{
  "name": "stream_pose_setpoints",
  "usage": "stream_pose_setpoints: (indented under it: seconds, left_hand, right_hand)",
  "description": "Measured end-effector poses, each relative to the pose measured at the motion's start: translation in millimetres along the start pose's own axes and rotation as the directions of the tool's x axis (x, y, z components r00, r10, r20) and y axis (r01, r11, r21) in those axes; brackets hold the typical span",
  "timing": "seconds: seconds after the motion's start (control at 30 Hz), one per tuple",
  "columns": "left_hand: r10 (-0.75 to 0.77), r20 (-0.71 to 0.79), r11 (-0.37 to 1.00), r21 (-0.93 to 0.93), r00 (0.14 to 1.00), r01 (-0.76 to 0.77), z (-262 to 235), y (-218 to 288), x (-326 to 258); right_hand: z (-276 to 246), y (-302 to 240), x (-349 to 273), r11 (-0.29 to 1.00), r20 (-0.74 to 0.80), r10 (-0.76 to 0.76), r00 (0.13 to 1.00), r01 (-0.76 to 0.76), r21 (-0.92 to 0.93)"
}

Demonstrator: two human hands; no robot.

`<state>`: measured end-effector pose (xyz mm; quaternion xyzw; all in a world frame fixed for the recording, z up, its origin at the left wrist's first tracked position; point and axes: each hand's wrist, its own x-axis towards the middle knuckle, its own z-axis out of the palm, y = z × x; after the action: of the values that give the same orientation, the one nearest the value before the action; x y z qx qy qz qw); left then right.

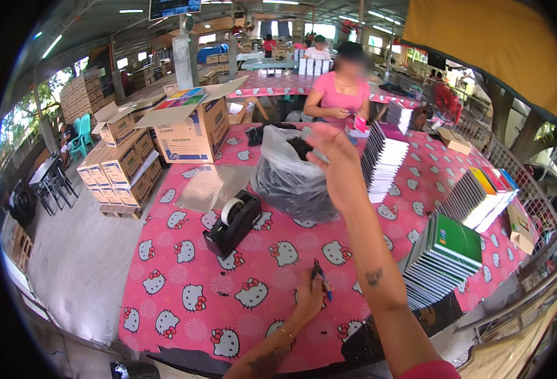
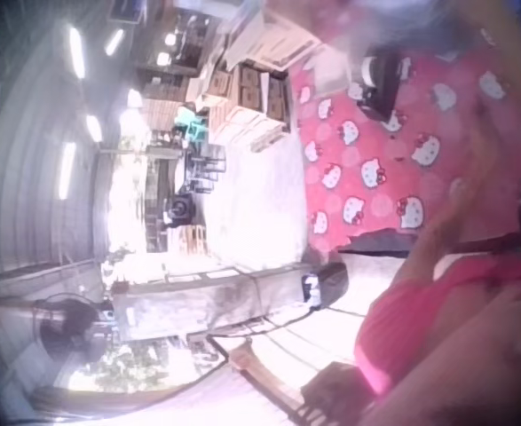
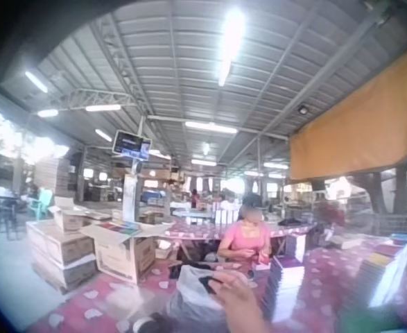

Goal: The person organizes stacks of notebooks by hand on a table, trims plastic material with a tool, and places notebooks into plastic packaging.

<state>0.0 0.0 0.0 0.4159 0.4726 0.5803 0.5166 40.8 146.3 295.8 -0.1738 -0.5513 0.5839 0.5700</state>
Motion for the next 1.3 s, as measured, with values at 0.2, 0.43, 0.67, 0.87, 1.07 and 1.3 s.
stream_pose_setpoints:
  seconds: [0.2,0.43,0.67,0.87,1.07,1.3]
  left_hand:
    - [-0.273,0.048,0.937,-0.212,0.961,0.277,-6,49,-16]
    - [0.020,0.309,0.966,-0.252,0.951,0.062,73,125,-53]
    - [0.086,0.421,0.937,-0.343,0.903,0.071,141,164,-81]
    - [0.052,0.384,0.922,-0.374,0.922,0.104,157,163,-82]
    - [0.614,0.245,0.586,0.495,0.750,-0.641,162,173,-89]
    - [0.072,0.303,0.951,-0.307,0.950,0.026,158,163,-90]
  right_hand:
    - [-16,-159,-164,0.612,0.201,-0.445,0.873,0.460,-0.643]
    - [-131,-234,-168,0.286,0.304,0.208,0.930,0.239,-0.928]
    - [-164,-205,-174,0.103,0.304,0.498,0.812,0.293,-0.951]
    - [-174,-195,-180,0.194,0.380,0.446,0.810,0.327,-0.925]
    - [-174,-194,-177,0.172,0.345,0.462,0.817,0.299,-0.939]
    - [-163,-194,-174,-0.053,0.334,0.487,0.807,0.408,-0.911]
